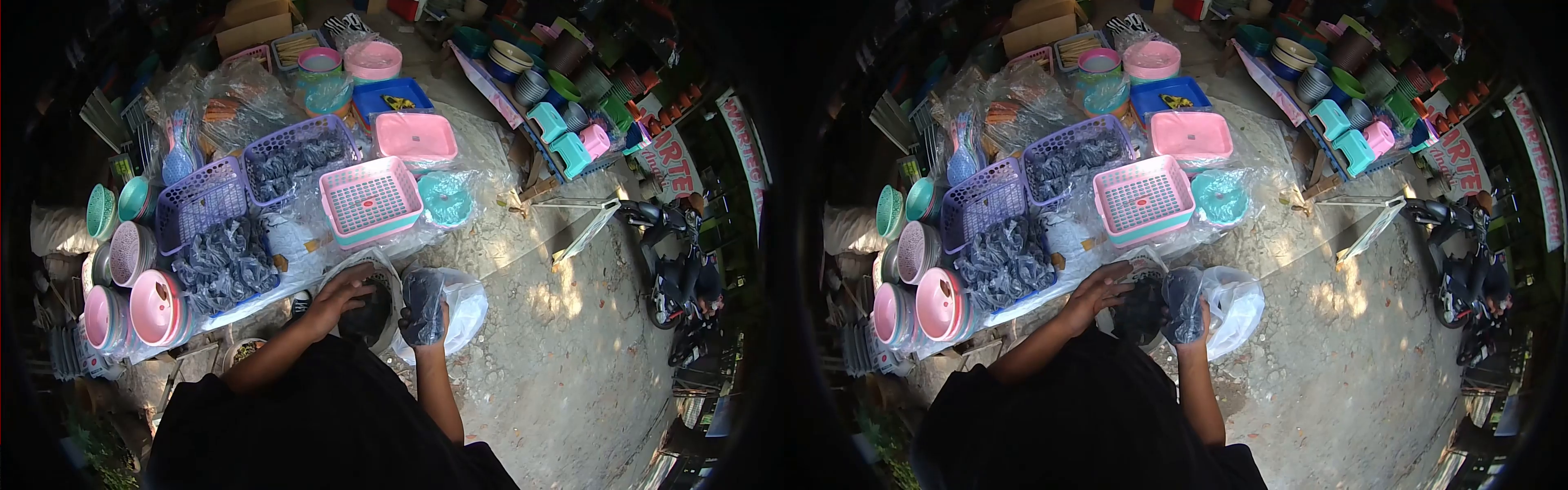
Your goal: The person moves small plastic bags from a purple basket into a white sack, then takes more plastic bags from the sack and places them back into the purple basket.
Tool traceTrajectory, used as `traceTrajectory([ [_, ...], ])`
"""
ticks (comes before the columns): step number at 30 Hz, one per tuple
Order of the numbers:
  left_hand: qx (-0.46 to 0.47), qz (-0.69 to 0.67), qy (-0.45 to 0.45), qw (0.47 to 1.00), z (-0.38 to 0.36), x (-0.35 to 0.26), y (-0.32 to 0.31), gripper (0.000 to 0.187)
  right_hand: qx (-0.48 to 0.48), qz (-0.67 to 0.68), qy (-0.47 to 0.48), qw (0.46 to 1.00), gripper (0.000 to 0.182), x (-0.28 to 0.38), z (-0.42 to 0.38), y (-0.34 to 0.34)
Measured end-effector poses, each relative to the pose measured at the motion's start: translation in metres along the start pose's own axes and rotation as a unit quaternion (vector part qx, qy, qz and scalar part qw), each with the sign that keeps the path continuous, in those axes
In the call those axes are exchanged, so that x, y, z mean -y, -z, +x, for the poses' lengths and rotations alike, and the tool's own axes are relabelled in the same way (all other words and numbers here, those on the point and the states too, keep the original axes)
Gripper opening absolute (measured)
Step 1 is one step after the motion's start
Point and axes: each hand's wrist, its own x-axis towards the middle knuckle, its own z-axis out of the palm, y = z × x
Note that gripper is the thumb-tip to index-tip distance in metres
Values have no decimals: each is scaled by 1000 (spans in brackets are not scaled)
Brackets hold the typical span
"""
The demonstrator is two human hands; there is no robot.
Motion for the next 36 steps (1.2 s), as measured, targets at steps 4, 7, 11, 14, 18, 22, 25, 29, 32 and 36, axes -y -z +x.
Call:
traceTrajectory([
  [4,-40,-1,15,999,-8,11,16,53,28,56,-10,998,53,1,2,17],
  [7,-47,6,34,998,-7,20,25,53,11,11,10,1000,53,1,2,22],
  [11,-50,16,111,992,2,28,26,58,-11,-108,41,993,50,-3,2,-10],
  [14,-34,-49,170,984,14,47,33,61,-75,-180,86,977,49,-20,11,-43],
  [18,-21,-192,102,976,16,52,40,64,-10,-379,141,915,54,-52,24,-81],
  [22,-61,-235,70,968,23,51,73,72,132,-530,208,812,77,-78,42,-116],
  [25,-141,-227,82,960,28,72,108,71,105,-720,259,635,95,-93,67,-127],
  [29,-132,-197,13,971,36,84,140,66,147,-656,129,729,92,-123,106,-147],
  [32,-186,-272,50,943,46,63,163,57,127,-691,93,706,93,-139,151,-139],
  [36,-160,-254,25,954,87,71,232,58,108,-722,77,679,94,-157,219,-145],
])
